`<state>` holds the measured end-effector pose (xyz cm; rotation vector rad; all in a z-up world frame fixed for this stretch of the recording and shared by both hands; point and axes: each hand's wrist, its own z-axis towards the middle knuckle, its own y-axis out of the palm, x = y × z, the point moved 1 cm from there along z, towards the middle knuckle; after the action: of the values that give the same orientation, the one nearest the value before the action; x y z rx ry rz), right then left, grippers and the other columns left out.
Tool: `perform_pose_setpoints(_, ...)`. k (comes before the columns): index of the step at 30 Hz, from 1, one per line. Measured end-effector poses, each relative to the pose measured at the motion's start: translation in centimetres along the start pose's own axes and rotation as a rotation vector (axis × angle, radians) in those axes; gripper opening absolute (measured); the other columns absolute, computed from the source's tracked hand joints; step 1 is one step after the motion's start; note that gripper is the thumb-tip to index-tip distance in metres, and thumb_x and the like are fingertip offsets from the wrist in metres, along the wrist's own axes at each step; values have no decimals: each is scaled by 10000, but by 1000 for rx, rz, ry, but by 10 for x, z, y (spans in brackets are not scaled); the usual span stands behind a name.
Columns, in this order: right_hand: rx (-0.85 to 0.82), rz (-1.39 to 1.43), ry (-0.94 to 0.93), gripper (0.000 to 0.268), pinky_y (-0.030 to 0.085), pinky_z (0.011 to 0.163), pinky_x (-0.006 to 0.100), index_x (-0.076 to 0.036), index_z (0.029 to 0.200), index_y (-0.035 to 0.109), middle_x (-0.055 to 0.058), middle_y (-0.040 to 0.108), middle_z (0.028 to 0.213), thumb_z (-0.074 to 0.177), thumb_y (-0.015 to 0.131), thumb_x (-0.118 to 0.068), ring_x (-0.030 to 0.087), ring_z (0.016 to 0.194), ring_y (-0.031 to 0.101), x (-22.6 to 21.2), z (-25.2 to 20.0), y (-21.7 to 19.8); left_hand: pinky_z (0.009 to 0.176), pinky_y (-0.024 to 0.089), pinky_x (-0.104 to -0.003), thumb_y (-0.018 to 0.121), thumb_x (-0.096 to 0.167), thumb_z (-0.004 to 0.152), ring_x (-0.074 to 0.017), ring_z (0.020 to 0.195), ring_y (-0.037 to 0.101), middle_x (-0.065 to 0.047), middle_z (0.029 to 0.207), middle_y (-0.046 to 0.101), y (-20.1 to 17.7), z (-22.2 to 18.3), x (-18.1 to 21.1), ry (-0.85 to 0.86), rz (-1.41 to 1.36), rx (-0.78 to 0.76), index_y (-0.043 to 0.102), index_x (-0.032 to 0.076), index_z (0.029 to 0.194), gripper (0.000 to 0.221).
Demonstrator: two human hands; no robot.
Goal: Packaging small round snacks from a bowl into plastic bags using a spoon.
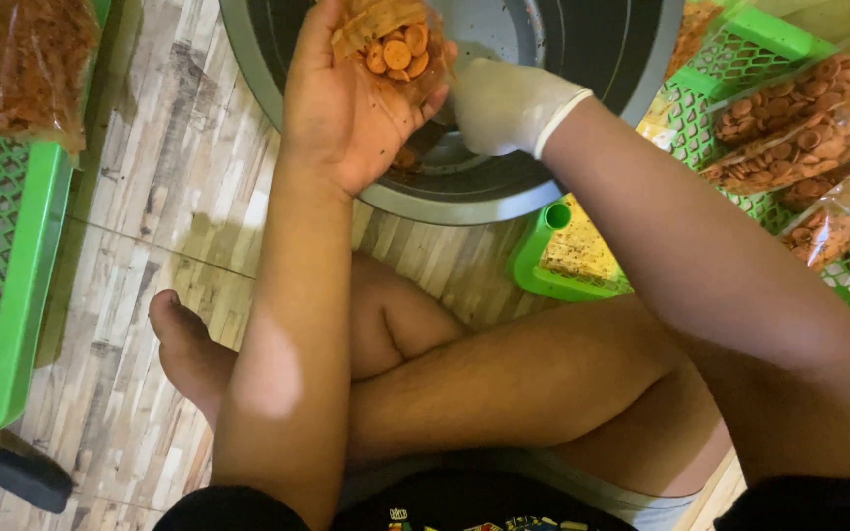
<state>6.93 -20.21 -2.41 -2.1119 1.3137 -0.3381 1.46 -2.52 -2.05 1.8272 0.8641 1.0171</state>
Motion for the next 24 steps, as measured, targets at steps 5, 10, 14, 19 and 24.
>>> perform_pose_setpoints(5,-55,-17,31,254,549,676,493,26,989,725,266,730,915,909,494,-43,427,760,684,2,-9,-10,782,544,-425,559,535,872,-343,1032,708,-189,1102,713,1,0,1,5,-2,43,660,1,1158,614)
perform_pose_setpoints(10,-37,215,-88,279,471,712,350,-172,1091,785,77,769,751,862,624,-165,222,710,681,23,-16,-17,700,535,-403,538,544,908,-309,976,719,-169,1051,738,2,1,-1,34,49,-21,691,68,1117,542)
perform_pose_setpoints(14,-26,165,-66,211,472,765,355,-179,1125,783,55,789,869,946,685,-232,204,756,697,24,-44,-39,761,563,-421,588,589,830,-316,1005,731,-162,1113,734,4,-2,-1,4,74,71,653,76,1196,634)
perform_pose_setpoints(19,118,67,25,232,501,849,427,-204,1099,791,46,802,972,933,635,-245,278,882,714,25,-104,-70,673,500,-443,551,563,867,-330,931,658,-186,1071,697,12,-5,0,89,141,54,657,46,1134,592)
perform_pose_setpoints(24,61,12,254,232,527,826,412,-204,1104,802,36,835,991,1005,613,-296,263,840,750,21,-160,-88,770,505,-424,583,586,825,-310,991,717,-167,1121,741,11,-2,0,51,115,123,670,91,1155,601)
